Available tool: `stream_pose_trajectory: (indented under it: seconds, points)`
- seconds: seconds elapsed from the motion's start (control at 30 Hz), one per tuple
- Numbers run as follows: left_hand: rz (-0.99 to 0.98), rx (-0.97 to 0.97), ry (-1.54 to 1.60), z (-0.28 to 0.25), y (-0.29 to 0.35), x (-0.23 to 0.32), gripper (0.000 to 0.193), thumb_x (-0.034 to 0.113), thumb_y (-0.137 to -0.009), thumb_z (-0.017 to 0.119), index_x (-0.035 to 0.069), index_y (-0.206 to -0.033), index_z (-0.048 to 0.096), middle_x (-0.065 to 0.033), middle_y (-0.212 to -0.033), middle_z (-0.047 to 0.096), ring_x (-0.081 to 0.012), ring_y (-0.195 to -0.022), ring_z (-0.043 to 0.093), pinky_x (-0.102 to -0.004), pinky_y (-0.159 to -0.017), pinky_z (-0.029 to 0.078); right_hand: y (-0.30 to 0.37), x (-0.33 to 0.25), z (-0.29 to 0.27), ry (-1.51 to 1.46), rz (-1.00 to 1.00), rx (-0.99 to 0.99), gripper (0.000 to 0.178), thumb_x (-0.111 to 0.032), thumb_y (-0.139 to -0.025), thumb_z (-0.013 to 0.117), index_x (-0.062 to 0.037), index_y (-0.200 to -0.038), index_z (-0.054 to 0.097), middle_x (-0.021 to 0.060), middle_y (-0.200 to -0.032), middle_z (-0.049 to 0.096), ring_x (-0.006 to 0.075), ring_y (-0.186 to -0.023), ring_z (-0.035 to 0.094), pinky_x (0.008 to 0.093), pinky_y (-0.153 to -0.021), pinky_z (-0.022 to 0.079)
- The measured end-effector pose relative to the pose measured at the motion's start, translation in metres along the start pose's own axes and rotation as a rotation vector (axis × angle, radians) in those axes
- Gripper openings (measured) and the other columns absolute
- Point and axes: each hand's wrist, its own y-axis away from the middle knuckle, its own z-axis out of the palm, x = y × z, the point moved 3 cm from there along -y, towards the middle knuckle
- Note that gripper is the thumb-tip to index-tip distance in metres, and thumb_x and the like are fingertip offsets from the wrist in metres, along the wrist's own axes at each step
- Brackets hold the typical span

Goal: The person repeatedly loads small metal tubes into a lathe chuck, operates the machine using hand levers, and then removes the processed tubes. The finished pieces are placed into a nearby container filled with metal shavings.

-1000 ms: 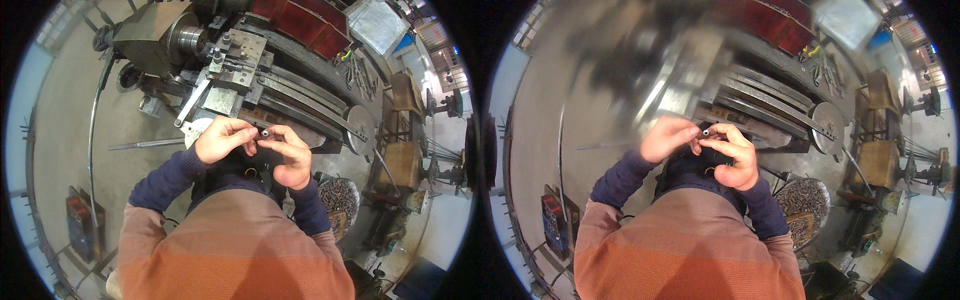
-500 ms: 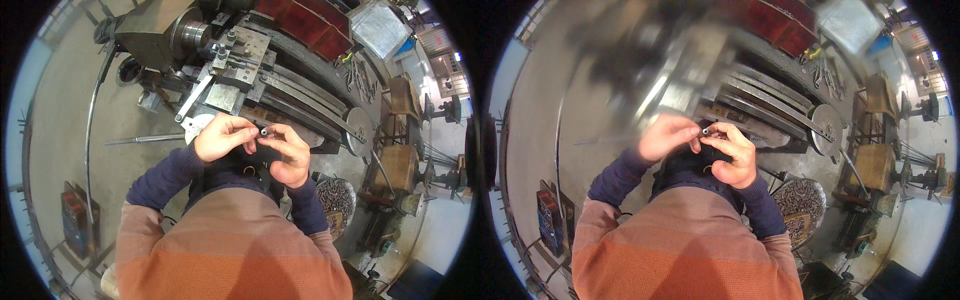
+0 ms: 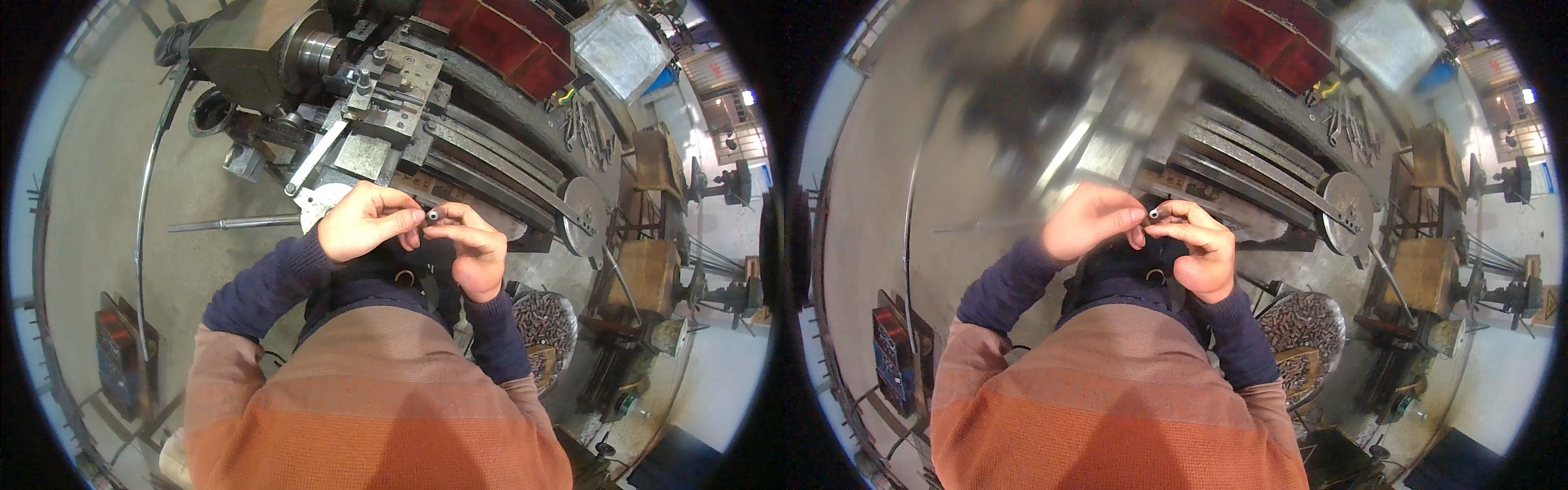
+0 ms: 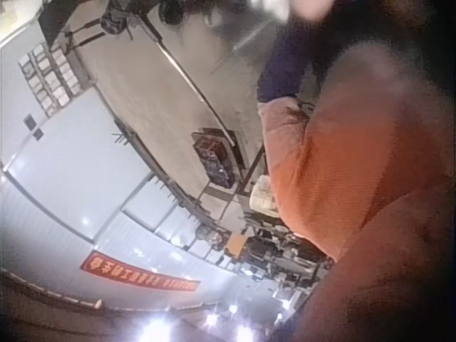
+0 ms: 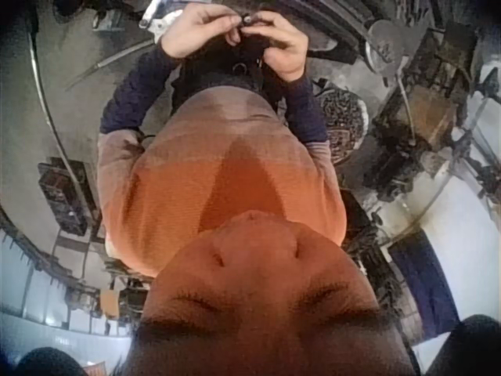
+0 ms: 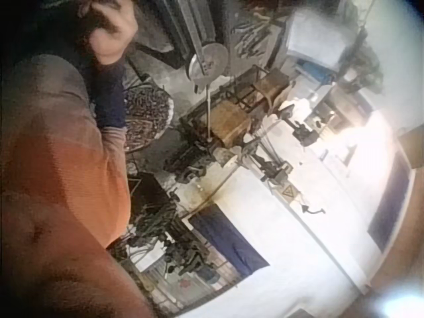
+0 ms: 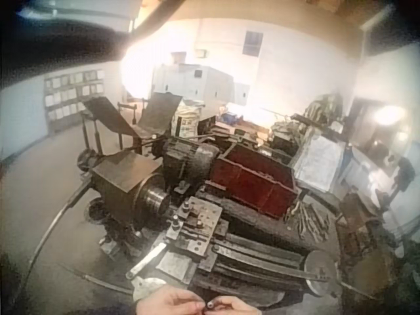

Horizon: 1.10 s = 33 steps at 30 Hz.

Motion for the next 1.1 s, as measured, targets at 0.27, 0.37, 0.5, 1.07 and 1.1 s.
stream_pose_trajectory:
  seconds: [0.27,0.37,0.5,1.07,1.1]
  points:
    - [0.004,-0.009,-0.004,-0.001,0.0,-0.002,0.02,0.013,-0.089,0.054,-0.006,-0.089,0.06,-0.0086,-0.073,0.063,-0.0115,-0.067,0.059,-0.024,-0.065,0.048,0.0,-0.001,0.005,-0.206,0.11,0.031,0.051,-0.038,-0.069,0.069,0.0062,-0.093,0.065,0.0171,-0.102,0.057,0.0223,-0.09,0.056,0.0308,-0.078,0.044]
    - [0.003,-0.003,0.021,-0.001,0.0,-0.004,0.02,0.013,-0.089,0.053,-0.006,-0.089,0.06,-0.0085,-0.073,0.063,-0.0114,-0.067,0.059,-0.024,-0.065,0.048,-0.001,0.0,0.004,-0.2,0.081,0.019,0.044,-0.031,-0.07,0.067,0.0064,-0.093,0.065,0.017,-0.102,0.057,0.0223,-0.088,0.057,0.0307,-0.078,0.045]
    - [0.017,0.003,-0.016,-0.003,0.004,0.002,0.02,0.014,-0.089,0.053,-0.005,-0.089,0.061,-0.0078,-0.074,0.063,-0.0112,-0.067,0.059,-0.0237,-0.064,0.048,-0.005,-0.005,0.005,0.076,-0.047,-0.031,0.038,-0.026,-0.07,0.063,0.0047,-0.093,0.065,0.0166,-0.102,0.056,0.023,-0.087,0.057,0.0313,-0.077,0.045]
    - [0.028,-0.016,0.474,-0.022,0.016,-0.004,0.027,0.021,-0.091,0.05,-0.005,-0.091,0.058,-0.0137,-0.073,0.062,-0.0216,-0.066,0.062,-0.0305,-0.066,0.049,-0.04,-0.038,0.032,0.477,-0.282,-0.154,0.042,-0.033,-0.071,0.06,0.0033,-0.09,0.063,0.0184,-0.096,0.057,0.0288,-0.084,0.058,0.0336,-0.073,0.048]
    - [0.031,-0.027,0.521,-0.023,0.017,-0.004,0.027,0.021,-0.091,0.049,-0.004,-0.091,0.058,-0.0143,-0.073,0.063,-0.0226,-0.066,0.063,-0.0312,-0.066,0.05,-0.042,-0.036,0.033,0.494,-0.307,-0.159,0.049,-0.042,-0.076,0.06,0.0036,-0.091,0.064,0.0191,-0.096,0.057,0.0281,-0.086,0.058,0.0335,-0.074,0.048]
